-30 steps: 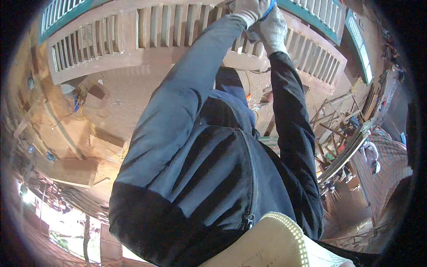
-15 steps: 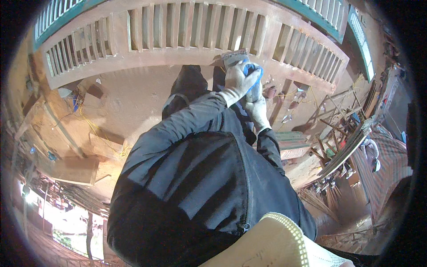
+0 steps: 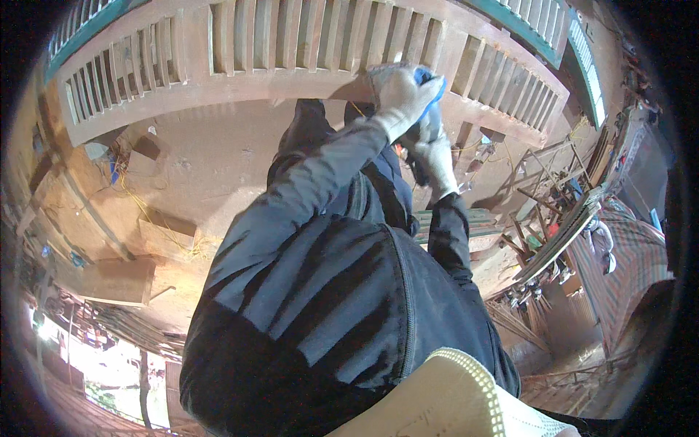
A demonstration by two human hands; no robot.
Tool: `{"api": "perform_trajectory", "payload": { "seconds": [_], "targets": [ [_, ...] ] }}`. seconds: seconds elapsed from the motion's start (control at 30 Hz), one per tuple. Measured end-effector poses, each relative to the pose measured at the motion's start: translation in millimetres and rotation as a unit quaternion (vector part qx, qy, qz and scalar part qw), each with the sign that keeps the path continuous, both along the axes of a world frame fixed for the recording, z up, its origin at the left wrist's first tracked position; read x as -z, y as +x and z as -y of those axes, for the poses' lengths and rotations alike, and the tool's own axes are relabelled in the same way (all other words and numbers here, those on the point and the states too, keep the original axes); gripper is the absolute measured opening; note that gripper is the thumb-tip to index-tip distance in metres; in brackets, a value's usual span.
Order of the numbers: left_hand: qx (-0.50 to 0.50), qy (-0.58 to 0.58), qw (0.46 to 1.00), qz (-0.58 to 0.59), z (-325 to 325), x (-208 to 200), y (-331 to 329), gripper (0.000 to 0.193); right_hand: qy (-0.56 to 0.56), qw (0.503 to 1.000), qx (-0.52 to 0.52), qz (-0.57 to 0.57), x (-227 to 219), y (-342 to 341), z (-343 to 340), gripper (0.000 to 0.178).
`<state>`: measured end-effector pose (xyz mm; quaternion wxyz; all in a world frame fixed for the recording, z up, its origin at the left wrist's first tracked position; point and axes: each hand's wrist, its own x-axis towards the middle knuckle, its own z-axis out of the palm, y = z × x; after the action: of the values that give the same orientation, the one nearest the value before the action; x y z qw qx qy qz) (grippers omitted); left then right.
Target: The person sands a wooden slatted panel using a handheld power sander, moving the tool across the surface in repetitive strokes. The person then picks up a small container and applies a substance to the wood with a brush.
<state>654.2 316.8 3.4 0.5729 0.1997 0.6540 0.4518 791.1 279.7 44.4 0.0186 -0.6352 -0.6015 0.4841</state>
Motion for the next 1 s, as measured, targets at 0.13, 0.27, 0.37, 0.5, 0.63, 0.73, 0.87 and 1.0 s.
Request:
{"api": "perform_trajectory", "payload": {
  "seconds": [0.13,0.27,0.37,0.5,0.63,0.73,0.87,1.0],
  "targets": [
    [-0.011,0.007,1.000,-0.024,-15,3,-11,0.034,-0.157,0.984,0.074,0.026,-8,-18,-28,0.038],
    [-0.041,-0.004,0.999,0.011,27,-13,-1,0.024,-0.129,0.987,0.051,0.086,-30,-17,8,0.040],
    [-0.054,0.020,0.998,-0.010,32,-6,7,0.024,-0.117,0.989,0.068,0.054,-19,-4,15,0.039],
    [-0.046,0.008,0.996,-0.079,-23,4,-2,0.033,-0.118,0.990,0.038,-0.070,10,-2,-37,0.043],
    [-0.042,0.053,0.989,-0.134,-82,23,-30,0.038,-0.080,0.997,-0.017,0.017,19,-41,-99,0.047],
    [-0.044,0.135,0.983,-0.120,-125,32,-52,0.036,0.093,0.992,-0.079,-0.032,42,-55,-142,0.039],
    [-0.027,0.150,0.981,-0.123,-133,31,-74,0.034,0.038,0.998,0.016,-0.053,39,-75,-133,0.033],
    [-0.011,0.125,0.984,-0.126,-99,46,-61,0.032,0.024,0.999,0.015,-0.031,20,-70,-90,0.045]
  ]
}}
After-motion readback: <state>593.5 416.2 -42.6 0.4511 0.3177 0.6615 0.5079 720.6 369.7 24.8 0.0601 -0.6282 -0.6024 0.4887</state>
